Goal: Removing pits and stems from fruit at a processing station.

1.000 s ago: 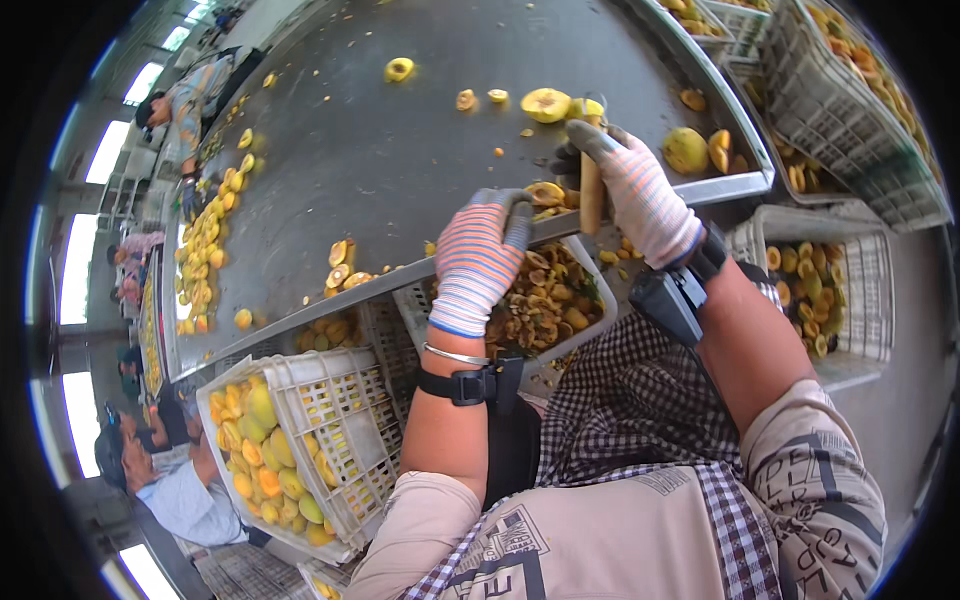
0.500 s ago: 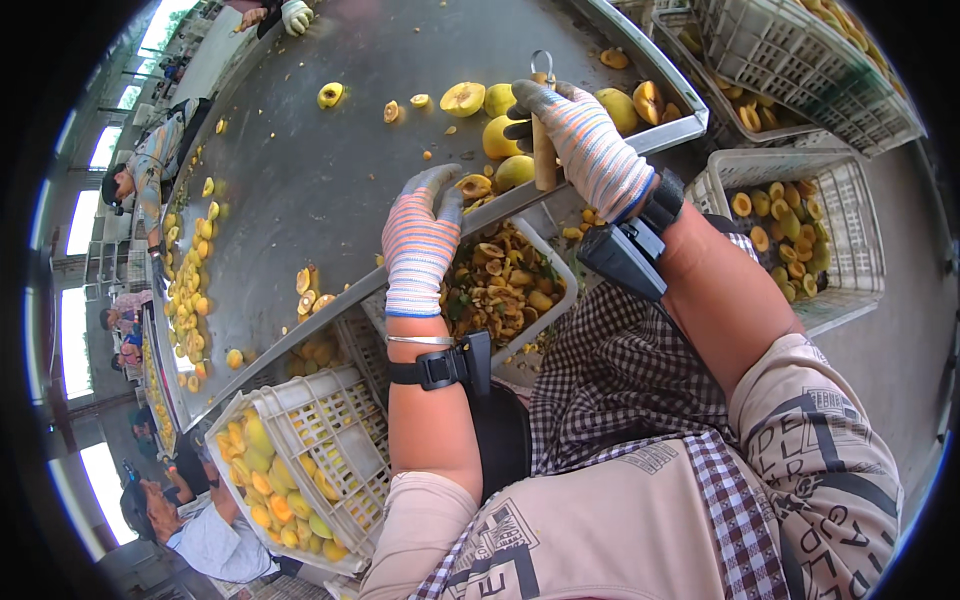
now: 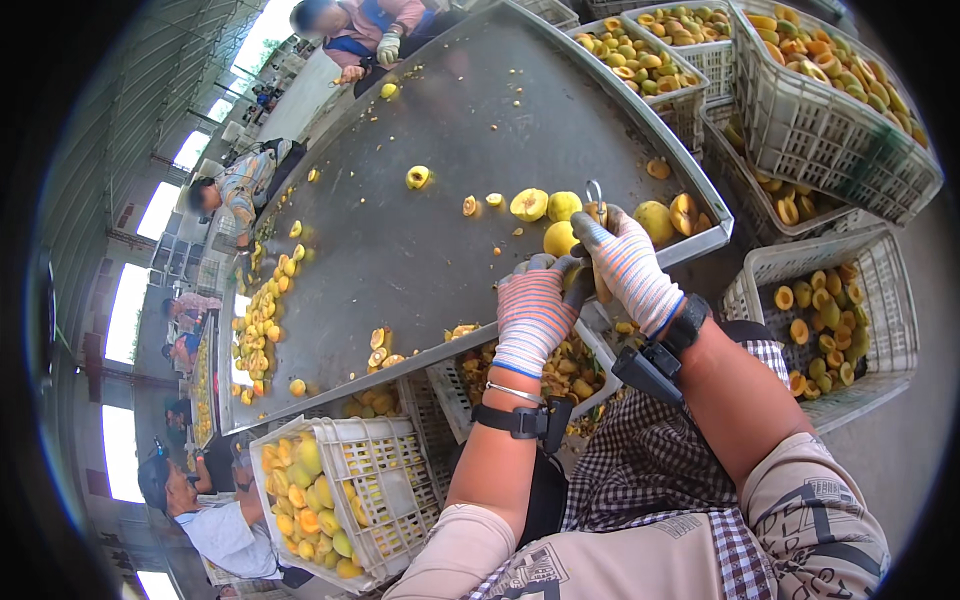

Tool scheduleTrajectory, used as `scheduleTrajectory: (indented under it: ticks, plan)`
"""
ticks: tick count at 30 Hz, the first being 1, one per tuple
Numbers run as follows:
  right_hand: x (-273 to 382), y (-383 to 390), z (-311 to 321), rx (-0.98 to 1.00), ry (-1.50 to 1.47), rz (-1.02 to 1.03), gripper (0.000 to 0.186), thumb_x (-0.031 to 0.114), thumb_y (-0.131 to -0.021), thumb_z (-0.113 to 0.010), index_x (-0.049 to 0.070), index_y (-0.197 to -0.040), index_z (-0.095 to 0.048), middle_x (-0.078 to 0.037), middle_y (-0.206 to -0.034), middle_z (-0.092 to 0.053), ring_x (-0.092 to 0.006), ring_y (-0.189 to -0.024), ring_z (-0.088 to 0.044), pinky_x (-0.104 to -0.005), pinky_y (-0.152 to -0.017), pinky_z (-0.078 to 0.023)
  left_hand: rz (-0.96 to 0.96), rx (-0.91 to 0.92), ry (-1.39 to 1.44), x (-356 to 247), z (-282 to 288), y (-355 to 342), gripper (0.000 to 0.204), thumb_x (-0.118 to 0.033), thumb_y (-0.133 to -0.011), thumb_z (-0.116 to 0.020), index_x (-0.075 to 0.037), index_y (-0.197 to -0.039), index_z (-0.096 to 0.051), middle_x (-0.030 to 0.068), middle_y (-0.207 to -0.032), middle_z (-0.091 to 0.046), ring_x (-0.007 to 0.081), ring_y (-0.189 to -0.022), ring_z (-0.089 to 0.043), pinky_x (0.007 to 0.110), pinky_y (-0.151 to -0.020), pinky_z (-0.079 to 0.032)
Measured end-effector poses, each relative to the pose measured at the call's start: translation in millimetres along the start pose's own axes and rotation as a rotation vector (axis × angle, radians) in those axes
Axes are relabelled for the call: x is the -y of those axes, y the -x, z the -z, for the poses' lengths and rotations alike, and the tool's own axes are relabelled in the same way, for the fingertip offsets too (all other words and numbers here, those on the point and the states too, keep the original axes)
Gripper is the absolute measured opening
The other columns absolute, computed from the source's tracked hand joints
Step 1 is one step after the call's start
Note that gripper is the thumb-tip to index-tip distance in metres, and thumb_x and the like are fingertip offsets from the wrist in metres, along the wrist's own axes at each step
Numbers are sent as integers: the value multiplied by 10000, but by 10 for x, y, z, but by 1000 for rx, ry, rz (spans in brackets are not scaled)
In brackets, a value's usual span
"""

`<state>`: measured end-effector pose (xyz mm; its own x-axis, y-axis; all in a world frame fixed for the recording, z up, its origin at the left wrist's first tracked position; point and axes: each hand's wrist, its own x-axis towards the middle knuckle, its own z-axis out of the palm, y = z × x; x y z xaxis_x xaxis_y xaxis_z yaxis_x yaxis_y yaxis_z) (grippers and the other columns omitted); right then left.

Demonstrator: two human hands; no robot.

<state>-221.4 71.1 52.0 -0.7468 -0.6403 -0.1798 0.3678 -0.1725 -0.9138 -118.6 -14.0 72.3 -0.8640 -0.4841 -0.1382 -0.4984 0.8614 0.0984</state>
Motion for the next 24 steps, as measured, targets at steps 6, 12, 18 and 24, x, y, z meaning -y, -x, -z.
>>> scheduleTrajectory:
  ticks: [6,12,18,24]
  plan:
    - [-6,-3,12,21,-53,-12,305,190,-895,-623,8,-1125,-539,-38,-898,-603,-102,-720,-562,-237,-660,-485,31,-168,182,41,-81,32,373,-342,-847,-589,-127,-1152,-587,173,-1107,-570,341,-991,-587,447,-857,-465]
    - [-49,-24,15,6,-11,22,308,192,-891,-630,7,-1119,-539,-37,-902,-607,-95,-721,-564,-238,-660,-487,-18,-278,556,125,-159,37,338,-156,-797,-672,-107,-1121,-589,149,-1106,-561,329,-961,-603,406,-843,-490]
    - [-165,-87,-10,8,35,89,324,201,-887,-639,15,-1133,-540,-26,-919,-609,-86,-756,-552,-232,-676,-471,12,-417,1269,346,-408,-51,276,-120,-881,-633,-29,-1137,-581,75,-1095,-615,171,-974,-609,300,-873,-492]
    - [-72,52,-181,39,22,-5,351,186,-895,-627,5,-1176,-523,-26,-959,-618,-76,-817,-539,-232,-719,-467,241,-615,2373,558,-175,270,198,-163,-942,-547,-49,-1100,-585,75,-1056,-616,180,-942,-603,337,-799,-551]
